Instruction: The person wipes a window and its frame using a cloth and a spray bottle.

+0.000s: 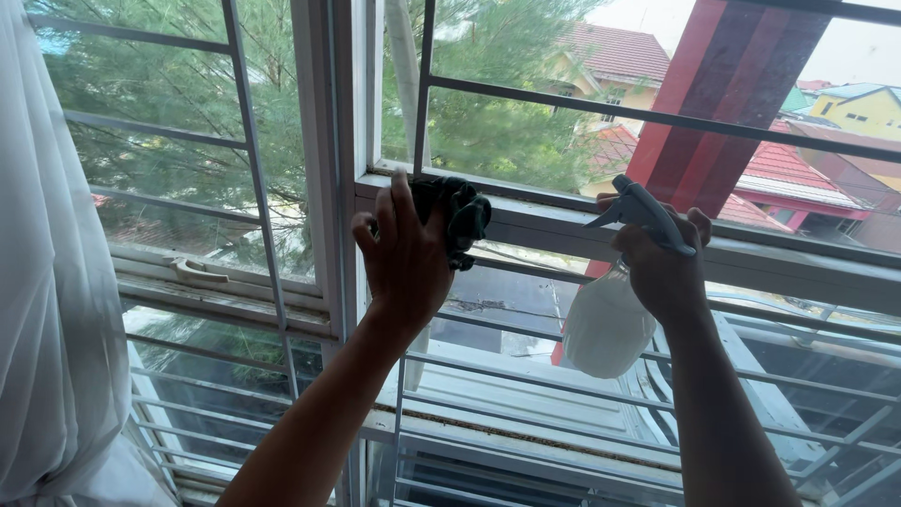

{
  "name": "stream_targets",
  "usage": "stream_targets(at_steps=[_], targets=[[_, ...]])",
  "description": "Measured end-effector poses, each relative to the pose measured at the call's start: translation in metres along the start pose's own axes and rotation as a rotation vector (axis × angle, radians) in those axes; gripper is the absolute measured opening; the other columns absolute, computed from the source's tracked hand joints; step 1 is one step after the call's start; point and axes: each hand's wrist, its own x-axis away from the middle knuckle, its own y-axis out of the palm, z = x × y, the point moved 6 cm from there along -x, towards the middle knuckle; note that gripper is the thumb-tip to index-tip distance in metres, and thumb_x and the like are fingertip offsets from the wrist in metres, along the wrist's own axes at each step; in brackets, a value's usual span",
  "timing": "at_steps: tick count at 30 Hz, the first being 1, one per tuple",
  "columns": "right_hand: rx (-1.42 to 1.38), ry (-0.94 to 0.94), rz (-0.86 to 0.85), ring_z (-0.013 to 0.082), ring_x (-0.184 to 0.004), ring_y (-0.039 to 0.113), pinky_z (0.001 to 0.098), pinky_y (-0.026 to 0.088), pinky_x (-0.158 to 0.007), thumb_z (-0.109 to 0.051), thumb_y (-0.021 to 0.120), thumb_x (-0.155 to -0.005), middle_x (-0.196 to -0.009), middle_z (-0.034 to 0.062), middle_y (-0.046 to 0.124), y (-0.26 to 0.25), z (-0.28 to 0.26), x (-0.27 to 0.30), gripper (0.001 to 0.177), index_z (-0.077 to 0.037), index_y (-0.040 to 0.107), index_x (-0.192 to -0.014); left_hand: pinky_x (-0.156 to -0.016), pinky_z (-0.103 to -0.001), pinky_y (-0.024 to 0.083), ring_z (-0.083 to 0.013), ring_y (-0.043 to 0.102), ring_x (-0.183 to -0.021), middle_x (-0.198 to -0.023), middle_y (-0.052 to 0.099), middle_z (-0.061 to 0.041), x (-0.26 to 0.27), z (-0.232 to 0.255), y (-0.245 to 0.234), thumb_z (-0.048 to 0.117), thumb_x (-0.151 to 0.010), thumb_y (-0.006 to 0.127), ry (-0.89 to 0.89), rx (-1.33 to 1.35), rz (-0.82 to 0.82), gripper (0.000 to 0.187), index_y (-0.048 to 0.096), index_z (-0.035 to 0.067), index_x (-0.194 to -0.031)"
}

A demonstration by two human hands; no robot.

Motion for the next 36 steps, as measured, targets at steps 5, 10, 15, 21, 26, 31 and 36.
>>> stream_targets(at_steps=[5,10,15,21,26,31,36], targets=[[-0.006,0.024,0.008,0.0096,-0.106,0.064,0.0432,0.019,-0.113,-0.018,0.061,-0.087,-0.113,-0.0048,0.078,-0.001,-0.002,0.002,0.03,-0.02,0.077,-0.113,-0.11,-0.066,0.023,-0.0477,0.023,-0.149,-0.162,0.017,-0.034,-0.02,-0.005,0.005,0.021,-0.081,0.076,-0.041,0.126,-0.249,0.014,0.07,0.011,-0.089],[-0.031,0.041,0.014,0.0119,-0.112,0.064,0.0497,0.011,-0.118,-0.018,0.062,-0.085,-0.108,-0.0034,0.078,-0.001,-0.014,-0.001,0.031,-0.019,0.077,-0.112,-0.114,-0.073,0.016,-0.0499,0.008,-0.152,-0.165,0.003,-0.028,-0.033,-0.009,0.01,0.02,-0.082,0.077,-0.061,0.352,-0.325,0.015,0.071,0.009,-0.091],[-0.072,0.13,0.001,0.0132,-0.109,0.067,0.0531,0.003,-0.122,-0.019,0.061,-0.086,-0.096,-0.0016,0.078,0.002,-0.016,-0.002,0.031,-0.02,0.077,-0.113,-0.119,-0.07,0.014,-0.049,0.002,-0.156,-0.169,-0.002,-0.025,-0.031,-0.002,0.022,0.014,-0.087,0.073,-0.115,0.361,-0.424,0.006,0.071,0.01,-0.089],[-0.004,0.138,0.004,0.015,-0.106,0.066,0.0543,0.011,-0.123,-0.02,0.059,-0.089,-0.098,-0.0026,0.077,0.004,-0.008,-0.002,0.031,-0.022,0.077,-0.114,-0.122,-0.073,0.016,-0.0526,0.001,-0.157,-0.168,-0.005,-0.029,-0.025,0.018,0.013,0.009,-0.094,0.066,-0.127,0.429,-0.248,0.01,0.072,0.013,-0.087],[0.001,0.199,-0.007,0.0163,-0.104,0.067,0.0548,0.008,-0.121,-0.017,0.059,-0.087,-0.087,0.0011,0.077,0.001,-0.011,-0.004,0.034,-0.021,0.078,-0.114,-0.117,-0.076,0.018,-0.0538,-0.001,-0.155,-0.168,-0.001,-0.026,-0.021,0.016,0.006,0.017,-0.096,0.07,-0.034,0.529,-0.125,0.007,0.077,0.02,-0.099],[-0.012,0.142,0.024,0.0149,-0.095,0.069,0.0441,0.02,-0.12,-0.014,0.06,-0.085,-0.095,-0.0005,0.078,-0.004,-0.022,-0.001,0.029,-0.017,0.078,-0.107,-0.108,-0.068,0.027,-0.0509,0.023,-0.144,-0.157,0.02,-0.028,-0.008,0.001,-0.001,0.018,-0.085,0.077,-0.029,0.55,-0.153,0.023,0.076,0.021,-0.108],[-0.044,0.182,0.02,0.0146,-0.088,0.071,0.0372,0.025,-0.118,-0.01,0.058,-0.085,-0.1,-0.0001,0.079,-0.004,-0.02,0.001,0.026,-0.014,0.078,-0.101,-0.103,-0.054,0.033,-0.0394,0.041,-0.129,-0.14,0.042,-0.022,0.002,-0.016,0.001,0.017,-0.09,0.08,-0.027,0.54,-0.073,0.038,0.069,0.013,-0.127]])
